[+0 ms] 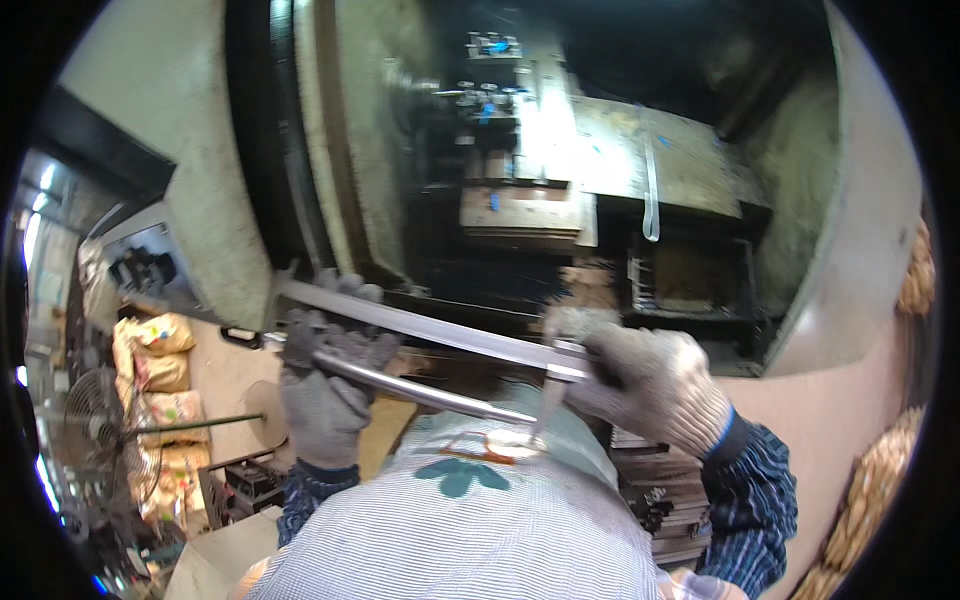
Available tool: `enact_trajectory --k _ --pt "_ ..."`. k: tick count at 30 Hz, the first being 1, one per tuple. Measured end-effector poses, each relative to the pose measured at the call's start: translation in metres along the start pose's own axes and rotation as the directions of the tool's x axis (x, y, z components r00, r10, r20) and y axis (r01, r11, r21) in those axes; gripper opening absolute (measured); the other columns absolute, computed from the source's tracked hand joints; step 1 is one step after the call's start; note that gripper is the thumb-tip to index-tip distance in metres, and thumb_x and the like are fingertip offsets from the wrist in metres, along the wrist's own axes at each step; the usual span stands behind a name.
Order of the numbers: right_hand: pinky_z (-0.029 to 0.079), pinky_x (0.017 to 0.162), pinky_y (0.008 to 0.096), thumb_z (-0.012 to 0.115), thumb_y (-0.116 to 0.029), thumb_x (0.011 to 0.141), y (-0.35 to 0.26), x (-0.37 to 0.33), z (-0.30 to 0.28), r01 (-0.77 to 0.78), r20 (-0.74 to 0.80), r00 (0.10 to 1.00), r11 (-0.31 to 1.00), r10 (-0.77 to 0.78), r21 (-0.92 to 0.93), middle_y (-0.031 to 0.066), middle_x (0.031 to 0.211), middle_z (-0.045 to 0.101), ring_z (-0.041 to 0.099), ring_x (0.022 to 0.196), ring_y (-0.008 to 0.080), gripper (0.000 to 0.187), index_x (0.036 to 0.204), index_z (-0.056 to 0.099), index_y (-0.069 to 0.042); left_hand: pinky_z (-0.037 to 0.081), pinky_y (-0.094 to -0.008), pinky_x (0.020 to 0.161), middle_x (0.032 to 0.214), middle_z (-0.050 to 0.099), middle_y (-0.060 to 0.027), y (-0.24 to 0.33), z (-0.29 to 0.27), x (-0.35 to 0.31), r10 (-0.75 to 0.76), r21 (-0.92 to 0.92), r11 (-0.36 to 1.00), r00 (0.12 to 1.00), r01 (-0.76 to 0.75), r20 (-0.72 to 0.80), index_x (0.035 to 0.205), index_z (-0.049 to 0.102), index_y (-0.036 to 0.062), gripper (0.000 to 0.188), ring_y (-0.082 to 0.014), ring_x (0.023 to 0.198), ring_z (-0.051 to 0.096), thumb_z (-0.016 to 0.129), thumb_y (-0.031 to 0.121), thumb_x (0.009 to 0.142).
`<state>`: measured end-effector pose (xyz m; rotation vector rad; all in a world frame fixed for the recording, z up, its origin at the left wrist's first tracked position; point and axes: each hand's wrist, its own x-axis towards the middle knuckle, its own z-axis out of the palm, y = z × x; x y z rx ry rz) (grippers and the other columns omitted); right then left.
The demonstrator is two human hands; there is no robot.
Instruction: The person operates a metal turning machine, loading metal rods into the chuck, starting the machine, and removing finished rods. They repeatedly measure the rods with a caliper to verify dimensions before placing them into a collection bin.
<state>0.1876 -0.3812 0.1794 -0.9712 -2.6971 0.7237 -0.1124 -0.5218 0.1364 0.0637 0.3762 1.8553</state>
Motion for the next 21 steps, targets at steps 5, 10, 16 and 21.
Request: enact_trajectory --k 5,10,16,21 --pt "0.057 0.06 0.0323 0.083 -0.022 0.079 -0.007 -0.003 0.007 -0.076 -0.072 0.994 0.99 0.085 0.121 0.0122 0.073 0.067 0.068 0.063 0.0234 0.028 0.095 0.07 -0.003 0.048 -0.0637 0.109 0.145 0.053 -0.0144 -0.005 0.007 0.0 0.032 0.084 0.996 0.996 -0.024 -0.084 0.147 0.046 0.0114 0.049 -0.0335 0.137 0.051 0.055 0.037 0.106" --pt "0.057 0.059 0.03 0.086 -0.021 0.076 -0.005 -0.005 0.007 -0.133 -0.018 0.99 0.982 0.137 0.133 0.0102 0.076 0.07 0.068 0.063 0.0174 0.035 0.1 0.071 0.0 0.042 -0.0647 0.115 0.148 0.048 -0.0153 -0.003 0.013 -0.004 0.004 0.069 0.998 0.985 0.008 -0.171 0.15 0.042 0.0119 0.053 -0.0328 0.141 0.047 0.058 0.034 0.105" --pt "0.057 0.059 0.031 0.086 -0.025 0.078 -0.002 -0.004 0.006 -0.099 -0.033 0.994 0.989 0.103 0.111 0.0109 0.074 0.07 0.069 0.062 0.0186 0.036 0.099 0.071 -0.001 0.041 -0.0649 0.116 0.146 0.05 -0.015 -0.005 0.014 -0.005 0.03 0.124 0.992 0.985 -0.009 -0.169 0.15 0.042 0.0115 0.053 -0.0334 0.141 0.048 0.058 0.035 0.105" --pt "0.056 0.057 0.0326 0.084 -0.03 0.082 0.001 -0.009 0.003 -0.045 -0.067 0.997 0.997 0.049 0.061 0.0117 0.071 0.067 0.068 0.06 0.0234 0.033 0.096 0.07 -0.003 0.045 -0.0657 0.111 0.141 0.056 -0.0151 -0.009 0.013 0.002 -0.002 0.058 0.998 0.993 0.009 -0.118 0.146 0.046 0.0102 0.05 -0.0341 0.136 0.052 0.058 0.035 0.105"
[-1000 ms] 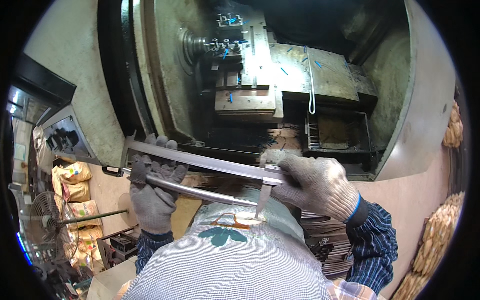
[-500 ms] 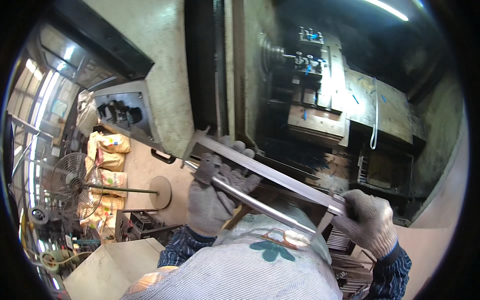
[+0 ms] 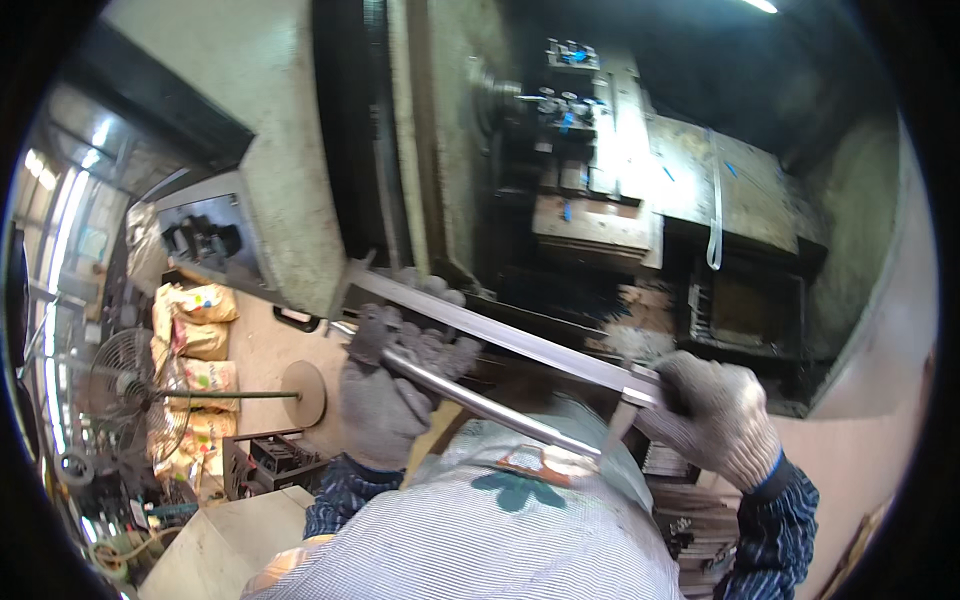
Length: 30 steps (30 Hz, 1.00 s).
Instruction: The person operates a metal turning machine, loading metal rods into the chuck, starting the machine, and removing finished rods. They repeatedly measure the rods with a caliper to verify dimensions before placing them into a collection bin.
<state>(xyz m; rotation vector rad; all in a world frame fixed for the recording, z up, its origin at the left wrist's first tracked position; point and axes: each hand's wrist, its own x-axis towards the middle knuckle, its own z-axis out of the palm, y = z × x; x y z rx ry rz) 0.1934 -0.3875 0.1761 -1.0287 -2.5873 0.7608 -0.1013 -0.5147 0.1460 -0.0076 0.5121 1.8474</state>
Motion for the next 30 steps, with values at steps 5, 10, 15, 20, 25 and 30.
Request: enact_trajectory --k 5,10,15,20,25,30 --pt "0.057 0.062 0.0343 0.081 -0.018 0.078 -0.003 0.006 -0.007 0.032 0.033 0.999 0.999 -0.033 0.039 0.0106 0.073 0.065 0.068 0.064 0.0254 0.029 0.102 0.07 -0.005 0.033 -0.0706 0.115 0.152 0.048 -0.0189 0.007 -0.011 0.001 -0.049 -0.096 0.994 0.995 0.057 0.084 0.151 0.042 0.0063 0.052 -0.0374 0.144 0.043 0.045 0.038 0.109" --pt "0.058 0.062 0.0347 0.082 -0.024 0.083 0.005 0.001 -0.007 0.046 0.055 0.997 0.999 -0.046 0.005 0.0112 0.076 0.069 0.071 0.064 0.026 0.029 0.099 0.069 -0.004 0.029 -0.0715 0.119 0.157 0.042 -0.0234 0.008 -0.012 -0.001 -0.014 -0.146 0.989 1.0 0.016 0.018 0.155 0.037 0.0042 0.057 -0.0399 0.149 0.037 0.057 0.021 0.105" --pt "0.06 0.063 0.0346 0.083 -0.029 0.084 0.001 0.0 -0.011 0.01 0.106 0.994 0.999 -0.006 -0.042 0.0116 0.079 0.071 0.073 0.067 0.0255 0.034 0.102 0.07 -0.004 0.029 -0.0713 0.119 0.157 0.042 -0.0243 0.01 -0.018 0.001 -0.021 -0.111 0.993 0.997 0.03 0.081 0.155 0.037 0.004 0.056 -0.0405 0.149 0.037 0.057 0.022 0.105" --pt "0.061 0.063 0.0344 0.083 -0.031 0.084 -0.002 0.0 -0.013 0.017 0.092 0.996 0.999 -0.014 -0.029 0.0116 0.079 0.072 0.073 0.067 0.0249 0.036 0.103 0.07 -0.004 0.028 -0.0713 0.119 0.159 0.039 -0.0242 0.01 -0.017 0.001 -0.034 -0.133 0.99 0.995 0.045 0.09 0.155 0.036 0.0045 0.056 -0.0405 0.15 0.035 0.055 0.023 0.106" --pt "0.059 0.062 0.0381 0.078 -0.035 0.088 0.004 -0.004 -0.012 0.035 0.093 0.995 0.999 -0.034 -0.006 0.0108 0.08 0.072 0.074 0.071 0.0275 0.051 0.13 0.06 -0.011 0.027 -0.0712 0.12 0.159 0.038 -0.024 0.012 -0.024 0.004 -0.052 -0.124 0.99 0.986 0.072 0.161 0.156 0.035 0.0044 0.056 -0.0402 0.151 0.033 0.051 0.026 0.107" --pt "0.06 0.061 0.0345 0.083 -0.029 0.085 -0.006 -0.001 -0.016 0.022 0.083 0.996 1.0 -0.022 -0.005 0.0111 0.077 0.071 0.072 0.065 0.024 0.033 0.099 0.07 -0.003 0.026 -0.0705 0.121 0.158 0.04 -0.023 0.009 -0.02 0.002 -0.011 -0.09 0.996 0.996 0.019 0.091 0.156 0.036 0.0057 0.056 -0.0401 0.15 0.034 0.052 0.028 0.107"
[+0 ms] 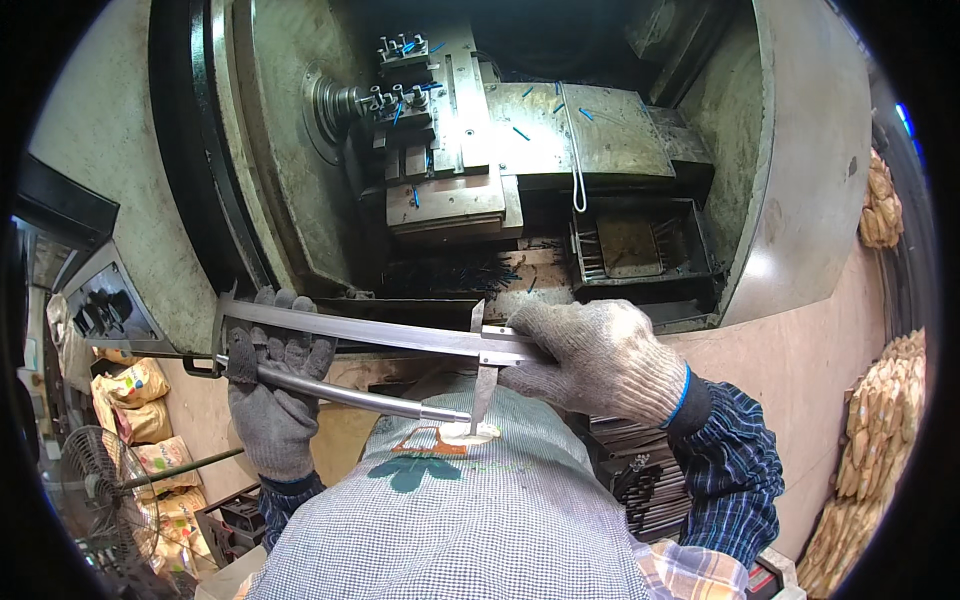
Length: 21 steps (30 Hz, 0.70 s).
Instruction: The person operates a metal turning machine, loading metal rods into the chuck, starting the machine, and removing finished rods. They repeatedly measure the rods with a caliper to verify dimensions before placing them into a collection bin.
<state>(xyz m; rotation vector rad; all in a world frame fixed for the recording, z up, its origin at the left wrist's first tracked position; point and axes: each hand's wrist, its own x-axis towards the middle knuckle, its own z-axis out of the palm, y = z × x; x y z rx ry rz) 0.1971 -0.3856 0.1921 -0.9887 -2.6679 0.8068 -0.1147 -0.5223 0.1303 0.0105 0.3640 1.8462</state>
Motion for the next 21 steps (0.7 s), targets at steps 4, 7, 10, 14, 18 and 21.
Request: enact_trajectory --k 4,7,10,14,18,21 --pt "0.059 0.06 0.0351 0.083 -0.031 0.085 -0.003 -0.001 -0.002 -0.031 0.019 0.999 0.999 0.031 -0.026 0.0112 0.076 0.07 0.071 0.063 0.0249 0.033 0.097 0.069 -0.003 0.027 -0.0702 0.12 0.157 0.041 -0.0236 -0.002 0.003 0.0 0.013 0.013 1.0 1.0 -0.013 -0.021 0.156 0.036 0.0057 0.057 -0.0408 0.149 0.036 0.054 0.027 0.106" --pt "0.059 0.06 0.0351 0.083 -0.033 0.085 -0.003 -0.003 -0.002 -0.009 0.012 1.0 0.999 0.01 -0.042 0.0116 0.076 0.07 0.071 0.063 0.0253 0.035 0.097 0.069 -0.004 0.028 -0.0703 0.12 0.158 0.041 -0.0235 0.0 0.005 -0.003 -0.005 -0.012 1.0 1.0 0.005 -0.007 0.156 0.037 0.0058 0.056 -0.0407 0.149 0.037 0.053 0.026 0.106" --pt "0.059 0.06 0.0351 0.083 -0.036 0.085 -0.002 -0.005 -0.001 -0.004 -0.004 1.0 0.999 0.004 -0.036 0.0118 0.076 0.071 0.072 0.065 0.0256 0.036 0.096 0.069 -0.004 0.028 -0.0704 0.12 0.158 0.04 -0.024 0.001 0.002 0.0 -0.035 -0.04 0.999 0.999 0.036 0.022 0.156 0.036 0.0049 0.056 -0.0407 0.149 0.037 0.053 0.025 0.106" --pt "0.059 0.063 0.0373 0.08 -0.038 0.087 -0.006 -0.005 -0.007 -0.053 0.058 0.997 0.998 0.055 -0.034 0.0124 0.078 0.071 0.073 0.069 0.0276 0.036 0.099 0.068 -0.005 0.022 -0.07 0.122 0.163 0.034 -0.0217 0.001 -0.001 -0.001 0.0 0.0 1.0 1.0 0.0 0.019 0.159 0.032 0.0053 0.056 -0.0381 0.153 0.029 0.046 0.026 0.109" --pt "0.06 0.065 0.0381 0.079 -0.035 0.088 -0.01 -0.006 -0.012 -0.087 0.082 0.993 0.996 0.088 -0.014 0.0132 0.08 0.072 0.073 0.071 0.0286 0.035 0.101 0.067 -0.005 0.026 -0.0692 0.121 0.161 0.036 -0.0232 -0.001 0.002 -0.001 -0.001 0.011 1.0 1.0 0.001 0.031 0.157 0.034 0.0046 0.054 -0.0388 0.152 0.031 0.048 0.024 0.108" --pt "0.06 0.066 0.0366 0.08 -0.032 0.087 -0.014 -0.008 -0.014 -0.109 0.089 0.99 0.994 0.111 -0.03 0.0136 0.081 0.073 0.074 0.071 0.0278 0.033 0.101 0.068 -0.004 0.03 -0.0679 0.121 0.16 0.037 -0.0241 -0.001 0.003 -0.002 -0.007 0.04 0.999 0.998 0.005 0.066 0.155 0.037 0.0037 0.053 -0.0393 0.151 0.034 0.049 0.022 0.107"
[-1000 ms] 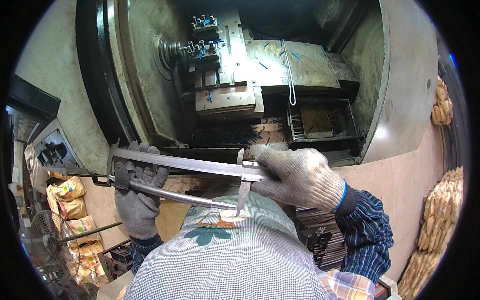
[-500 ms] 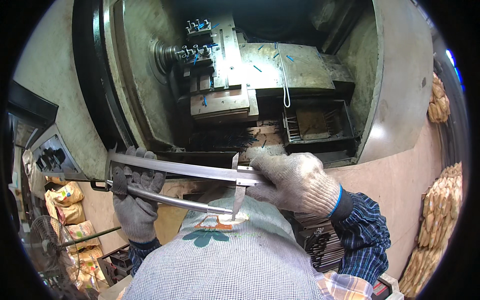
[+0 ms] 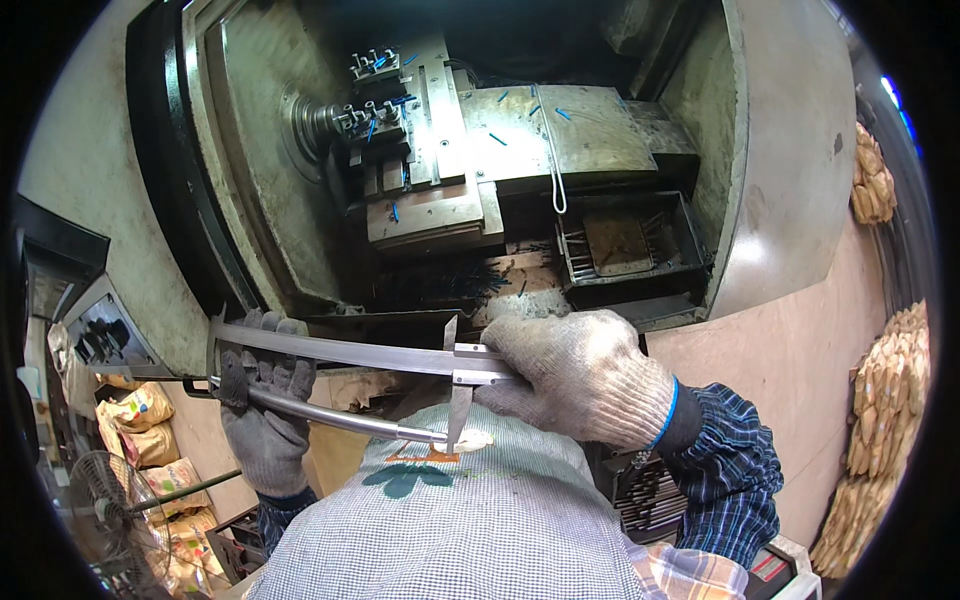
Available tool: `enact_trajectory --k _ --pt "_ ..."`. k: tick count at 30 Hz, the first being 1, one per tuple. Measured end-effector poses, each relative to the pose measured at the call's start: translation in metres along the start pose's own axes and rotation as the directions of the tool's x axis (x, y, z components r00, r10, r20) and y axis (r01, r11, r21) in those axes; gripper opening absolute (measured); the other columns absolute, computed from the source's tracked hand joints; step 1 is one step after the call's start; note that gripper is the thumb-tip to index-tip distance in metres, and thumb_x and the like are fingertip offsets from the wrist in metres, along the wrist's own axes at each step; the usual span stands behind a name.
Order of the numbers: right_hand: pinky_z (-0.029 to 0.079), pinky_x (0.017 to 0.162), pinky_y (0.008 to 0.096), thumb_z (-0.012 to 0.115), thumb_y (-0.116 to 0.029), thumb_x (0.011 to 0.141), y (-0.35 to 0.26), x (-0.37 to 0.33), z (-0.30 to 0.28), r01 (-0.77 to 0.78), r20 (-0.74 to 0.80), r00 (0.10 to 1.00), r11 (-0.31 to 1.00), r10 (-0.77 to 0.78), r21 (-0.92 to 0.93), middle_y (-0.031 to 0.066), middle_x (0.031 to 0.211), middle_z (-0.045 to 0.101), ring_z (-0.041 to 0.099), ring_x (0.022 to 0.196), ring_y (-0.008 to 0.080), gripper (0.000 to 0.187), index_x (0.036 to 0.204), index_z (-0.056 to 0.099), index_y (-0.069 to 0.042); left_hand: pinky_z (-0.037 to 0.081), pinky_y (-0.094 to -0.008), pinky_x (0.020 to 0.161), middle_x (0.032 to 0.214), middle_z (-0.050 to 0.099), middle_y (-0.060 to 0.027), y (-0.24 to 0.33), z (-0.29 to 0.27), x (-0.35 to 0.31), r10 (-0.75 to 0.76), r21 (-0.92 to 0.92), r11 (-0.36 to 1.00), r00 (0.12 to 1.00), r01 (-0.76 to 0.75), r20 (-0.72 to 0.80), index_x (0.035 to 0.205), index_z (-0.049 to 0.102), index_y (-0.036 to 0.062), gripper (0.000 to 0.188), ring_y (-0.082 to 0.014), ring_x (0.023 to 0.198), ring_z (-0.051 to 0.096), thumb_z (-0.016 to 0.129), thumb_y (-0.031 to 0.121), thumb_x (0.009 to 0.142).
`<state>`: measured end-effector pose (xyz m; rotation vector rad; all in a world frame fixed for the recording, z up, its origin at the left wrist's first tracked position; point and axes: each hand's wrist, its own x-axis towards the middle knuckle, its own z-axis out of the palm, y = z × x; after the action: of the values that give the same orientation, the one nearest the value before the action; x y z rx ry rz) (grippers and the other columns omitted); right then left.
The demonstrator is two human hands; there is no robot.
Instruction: The person operates a metal turning machine, loading metal rods into the chuck, starting the machine, and removing finished rods. They repeatedly measure the rods with a caliper to verify dimensions before placing them into a collection bin.
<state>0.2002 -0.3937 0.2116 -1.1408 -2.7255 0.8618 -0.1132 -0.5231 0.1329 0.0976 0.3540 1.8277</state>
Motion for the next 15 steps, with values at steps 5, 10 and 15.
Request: enact_trajectory --k 5,10,15 --pt "0.061 0.068 0.0365 0.08 -0.031 0.087 -0.0092 0.0002 -0.0072 -0.047 0.056 0.997 0.999 0.048 -0.023 0.0141 0.083 0.074 0.075 0.074 0.0277 0.034 0.102 0.068 -0.003 0.031 -0.0659 0.121 0.162 0.037 -0.0209 0.0029 -0.0067 0.0007 -0.042 -0.042 0.998 0.999 0.044 0.032 0.157 0.035 0.0059 0.053 -0.0376 0.151 0.034 0.049 0.019 0.107" --pt "0.061 0.07 0.0361 0.081 -0.031 0.087 -0.009 -0.0041 -0.0072 -0.068 0.077 0.995 0.997 0.069 -0.021 0.0137 0.085 0.074 0.075 0.075 0.0267 0.035 0.103 0.069 -0.002 0.034 -0.065 0.12 0.16 0.039 -0.0207 0.0021 -0.0046 0.0022 -0.017 -0.047 0.999 0.998 0.014 -0.062 0.156 0.037 0.0061 0.05 -0.0363 0.15 0.037 0.048 0.021 0.109" --pt "0.062 0.069 0.035 0.08 -0.032 0.088 -0.0062 -0.0041 -0.0083 -0.028 0.038 0.999 0.999 0.028 -0.026 0.0126 0.085 0.075 0.075 0.075 0.0249 0.036 0.103 0.069 -0.002 0.036 -0.0676 0.118 0.154 0.046 -0.0233 0.0004 -0.0042 0.0038 -0.045 -0.059 0.997 0.999 0.044 -0.015 0.151 0.044 0.0033 0.049 -0.0389 0.145 0.043 0.053 0.022 0.106"
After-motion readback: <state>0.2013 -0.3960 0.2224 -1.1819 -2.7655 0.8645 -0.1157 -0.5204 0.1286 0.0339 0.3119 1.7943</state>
